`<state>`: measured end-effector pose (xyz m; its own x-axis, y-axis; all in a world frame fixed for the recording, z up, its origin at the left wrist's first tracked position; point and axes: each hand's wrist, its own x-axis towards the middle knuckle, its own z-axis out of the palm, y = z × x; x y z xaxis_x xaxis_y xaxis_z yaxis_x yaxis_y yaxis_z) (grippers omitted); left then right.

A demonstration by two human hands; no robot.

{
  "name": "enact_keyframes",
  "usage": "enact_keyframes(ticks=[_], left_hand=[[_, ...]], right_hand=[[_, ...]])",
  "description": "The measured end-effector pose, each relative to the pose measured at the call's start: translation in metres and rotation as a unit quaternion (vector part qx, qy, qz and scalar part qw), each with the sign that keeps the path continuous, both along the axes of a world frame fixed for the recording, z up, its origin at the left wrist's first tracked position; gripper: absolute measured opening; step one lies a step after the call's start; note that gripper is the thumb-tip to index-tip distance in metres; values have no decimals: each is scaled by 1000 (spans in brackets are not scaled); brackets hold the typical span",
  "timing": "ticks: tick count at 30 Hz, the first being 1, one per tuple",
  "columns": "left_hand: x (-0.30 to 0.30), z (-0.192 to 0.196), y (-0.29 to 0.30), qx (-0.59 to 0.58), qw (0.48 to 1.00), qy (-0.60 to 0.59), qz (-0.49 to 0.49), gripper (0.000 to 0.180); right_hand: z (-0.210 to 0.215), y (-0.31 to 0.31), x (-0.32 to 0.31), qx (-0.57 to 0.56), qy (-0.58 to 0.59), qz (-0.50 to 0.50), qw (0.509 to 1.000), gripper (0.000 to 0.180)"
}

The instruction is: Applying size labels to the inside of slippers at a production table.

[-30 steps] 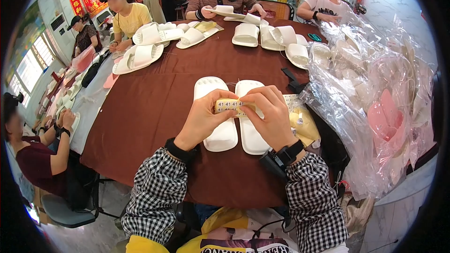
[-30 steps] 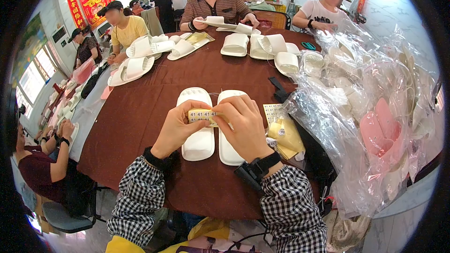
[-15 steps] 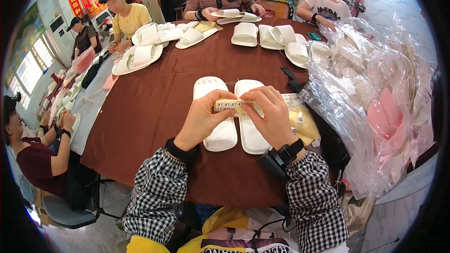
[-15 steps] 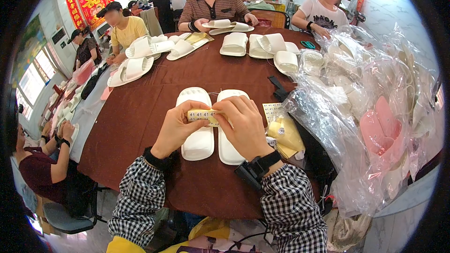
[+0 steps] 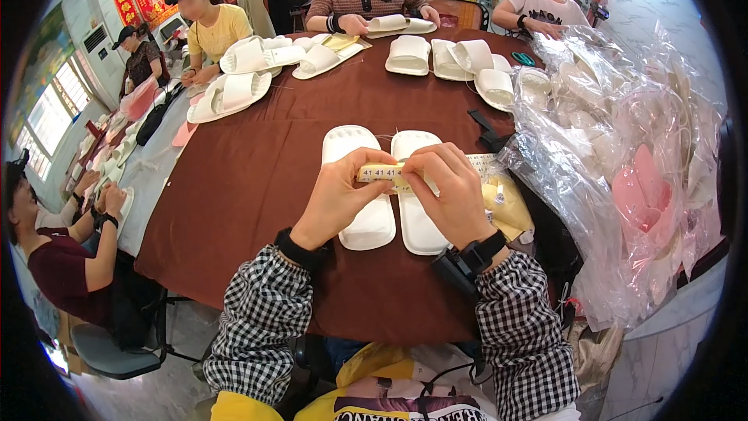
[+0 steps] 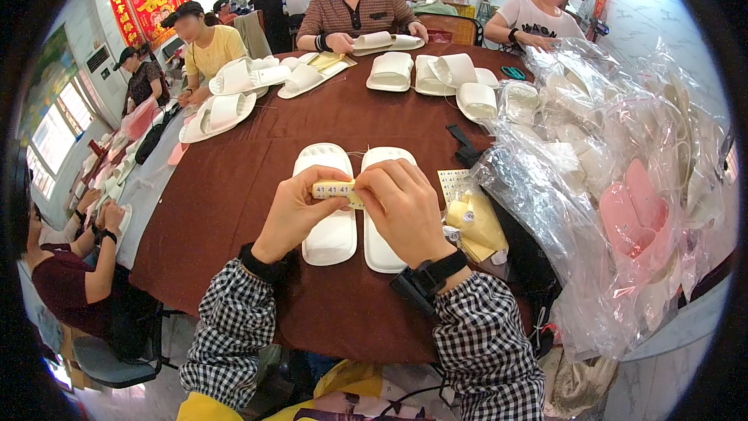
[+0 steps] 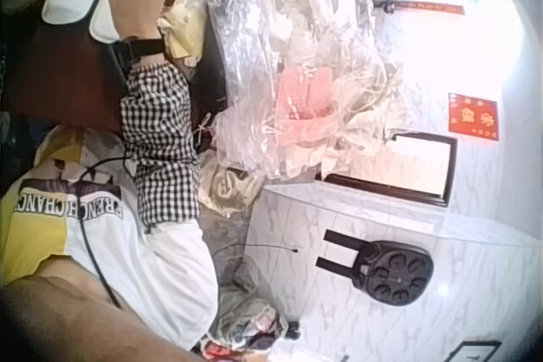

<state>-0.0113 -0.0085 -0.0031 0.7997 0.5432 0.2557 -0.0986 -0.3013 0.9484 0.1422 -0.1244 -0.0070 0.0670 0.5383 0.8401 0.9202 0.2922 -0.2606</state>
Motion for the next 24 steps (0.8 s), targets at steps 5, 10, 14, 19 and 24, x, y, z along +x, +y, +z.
enact_keyframes(ticks=[5, 10, 14, 19, 24], left_hand=[[0, 0, 0, -2, 1000, -6, -3, 25], [0, -2, 1, 9, 1000, -2, -1, 26], [0, -2, 2, 16, 1000, -4, 1, 26], [-2, 0, 5, 47, 999, 0, 27, 27], [-8, 1, 26, 62, 989, -79, 106, 27]], right_hand=[[-1, 0, -1, -25, 85, 11, 996, 13], [1, 1, 0, -18, 33, 16, 999, 12], [2, -1, -1, -20, 23, 5, 1000, 11], [0, -2, -4, -46, 79, 31, 995, 11], [-6, 0, -6, -115, 187, 86, 972, 9]])
